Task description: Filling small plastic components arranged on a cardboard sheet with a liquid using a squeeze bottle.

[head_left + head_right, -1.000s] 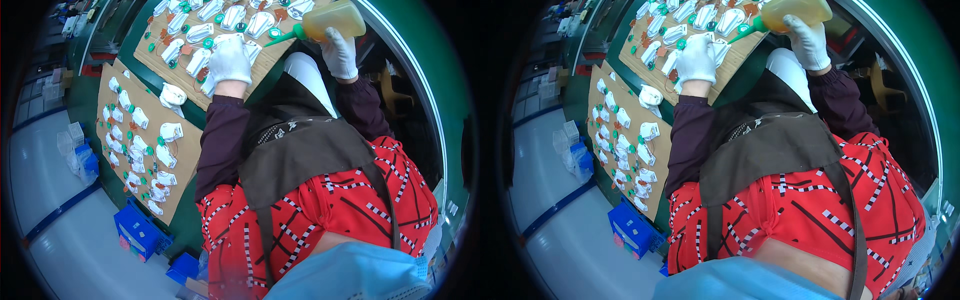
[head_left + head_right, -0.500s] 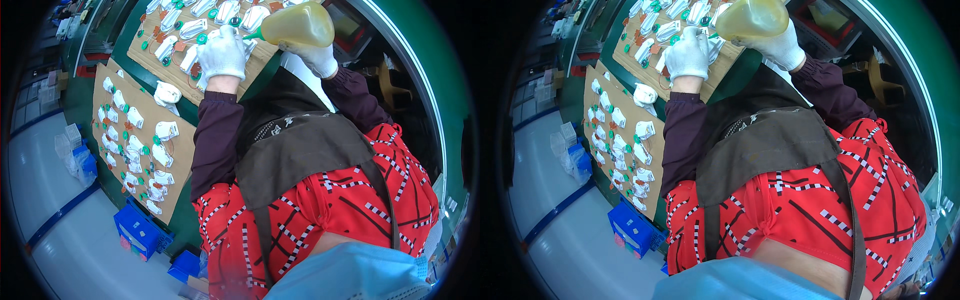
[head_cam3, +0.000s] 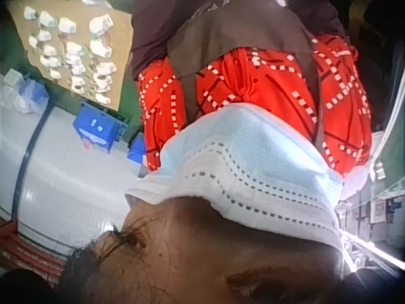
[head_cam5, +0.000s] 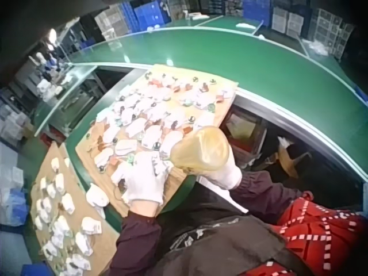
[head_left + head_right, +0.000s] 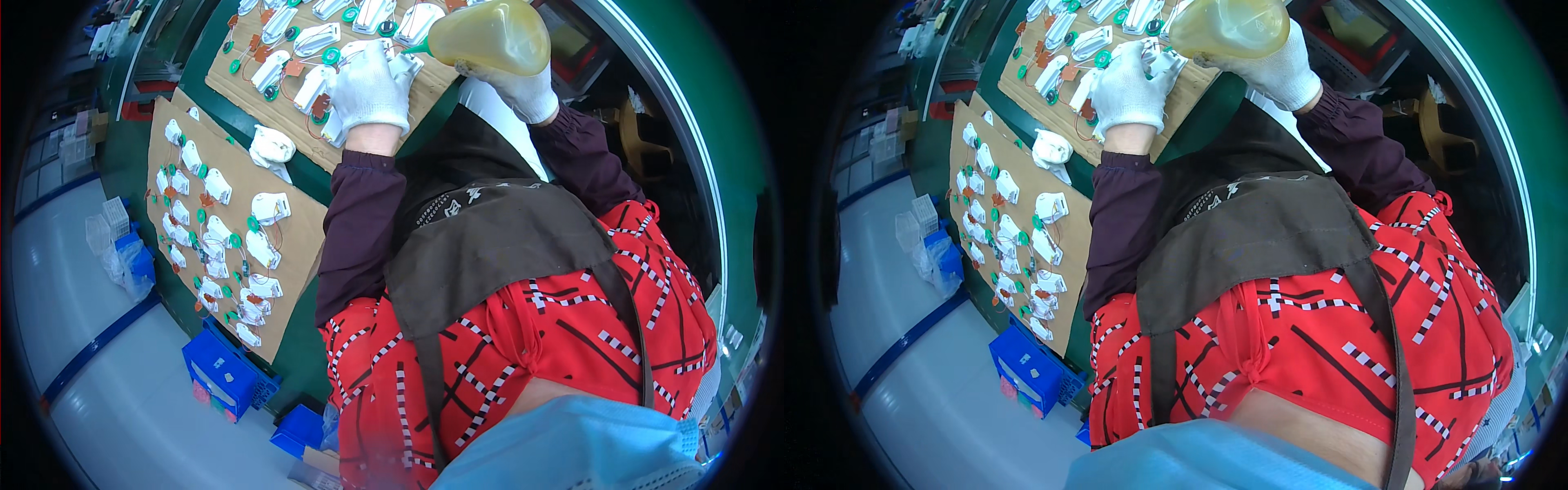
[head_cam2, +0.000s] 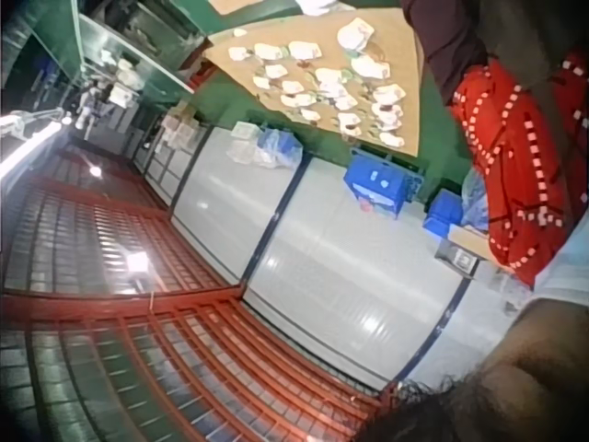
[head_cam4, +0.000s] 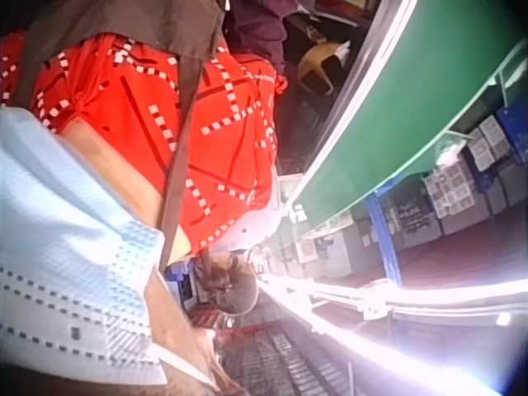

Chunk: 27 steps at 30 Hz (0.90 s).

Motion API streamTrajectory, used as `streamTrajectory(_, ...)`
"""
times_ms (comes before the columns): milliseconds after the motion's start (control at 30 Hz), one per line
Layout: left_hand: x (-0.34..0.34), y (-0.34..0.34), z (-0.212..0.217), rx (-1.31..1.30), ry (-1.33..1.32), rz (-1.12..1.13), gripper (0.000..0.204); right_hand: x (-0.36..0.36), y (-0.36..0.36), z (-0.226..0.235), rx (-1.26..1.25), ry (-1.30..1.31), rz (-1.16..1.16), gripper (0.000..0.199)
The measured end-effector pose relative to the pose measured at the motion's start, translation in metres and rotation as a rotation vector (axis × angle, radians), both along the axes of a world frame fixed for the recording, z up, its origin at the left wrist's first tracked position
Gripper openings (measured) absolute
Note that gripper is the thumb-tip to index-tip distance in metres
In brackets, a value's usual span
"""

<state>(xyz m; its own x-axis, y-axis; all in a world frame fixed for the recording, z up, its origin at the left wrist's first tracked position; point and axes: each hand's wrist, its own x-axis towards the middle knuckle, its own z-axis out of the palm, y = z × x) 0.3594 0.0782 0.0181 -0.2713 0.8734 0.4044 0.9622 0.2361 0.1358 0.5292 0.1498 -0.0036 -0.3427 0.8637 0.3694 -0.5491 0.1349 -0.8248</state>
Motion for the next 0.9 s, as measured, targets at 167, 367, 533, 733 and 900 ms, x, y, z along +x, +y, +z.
streamTrajectory(167, -0.001, 0.0, -0.004, -0.009, 0.017, 0.028, 0.04, 0.004, 0.01, 0.001, 0.183, -0.165, 0.041, 0.067)
streamTrajectory(367, -0.001, -0.002, -0.003, -0.061, 0.01, 0.038, 0.04, 0.001, 0.006, 0.003, 0.278, -0.25, -0.026, 0.065)
streamTrajectory(533, 0.0, -0.003, -0.002, -0.078, -0.023, 0.051, 0.038, 0.005, 0.004, 0.019, 0.284, -0.348, -0.022, 0.065)
streamTrajectory(733, -0.002, -0.006, -0.003, -0.044, -0.023, 0.044, 0.033, 0.012, 0.003, 0.006, 0.23, -0.357, 0.009, 0.071)
streamTrajectory(900, -0.006, -0.009, -0.007, 0.006, -0.012, 0.022, 0.029, 0.011, -0.004, -0.004, 0.112, -0.158, 0.038, 0.082)
